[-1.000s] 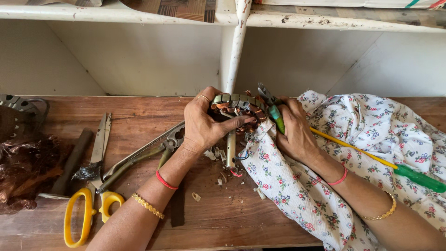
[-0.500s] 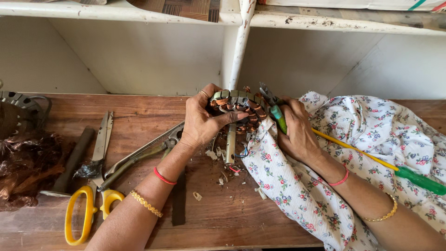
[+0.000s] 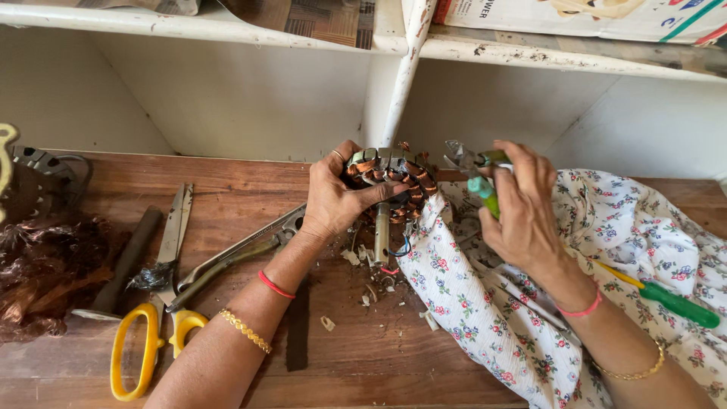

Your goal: The person uses pliers to cut and remove copper windings from a cylindrical electrical component. They rotate the component to access different sections and continue cutting until most windings are removed, leaving the core exposed.

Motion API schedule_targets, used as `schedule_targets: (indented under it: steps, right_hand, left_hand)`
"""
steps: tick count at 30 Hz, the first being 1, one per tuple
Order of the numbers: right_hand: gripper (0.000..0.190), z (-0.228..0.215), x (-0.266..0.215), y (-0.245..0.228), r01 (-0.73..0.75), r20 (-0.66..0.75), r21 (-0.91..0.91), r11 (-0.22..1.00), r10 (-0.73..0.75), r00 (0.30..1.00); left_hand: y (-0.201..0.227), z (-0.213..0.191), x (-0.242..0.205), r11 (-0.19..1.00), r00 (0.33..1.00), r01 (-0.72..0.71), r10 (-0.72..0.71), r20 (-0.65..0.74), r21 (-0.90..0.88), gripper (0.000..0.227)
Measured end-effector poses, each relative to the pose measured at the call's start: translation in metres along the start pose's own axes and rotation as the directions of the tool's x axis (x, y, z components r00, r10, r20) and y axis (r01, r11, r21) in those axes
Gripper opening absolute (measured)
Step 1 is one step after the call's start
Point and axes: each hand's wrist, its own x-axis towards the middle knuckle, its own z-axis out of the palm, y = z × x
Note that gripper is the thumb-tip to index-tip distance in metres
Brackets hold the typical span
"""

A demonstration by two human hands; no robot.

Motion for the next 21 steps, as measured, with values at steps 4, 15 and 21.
schedule_targets:
  steps: [4, 15, 21]
  right_hand:
    - [0.028, -0.041, 0.006, -0.016, 0.066, 0.031, -0.258, 0.964, -0.060, 0.998]
    - [0.026, -0.061, 0.019, -0.026, 0.222, 0.235, -0.538, 0.813, -0.108, 0.966]
    - [0.026, -0.059, 0.022, -0.031, 0.226, 0.244, -0.606, 0.762, -0.092, 0.965]
  left_hand:
    - [-0.001, 0.002, 0.002, 1.000, 0.999, -0.021, 0.021, -0.024, -0.001, 0.041]
    - [0.007, 0.004, -0.004, 0.984, 0.995, -0.085, 0.093, -0.046, 0.159, 0.046]
    - [0.006, 0.004, -0.003, 0.970, 0.990, -0.107, 0.125, -0.071, 0.217, 0.046]
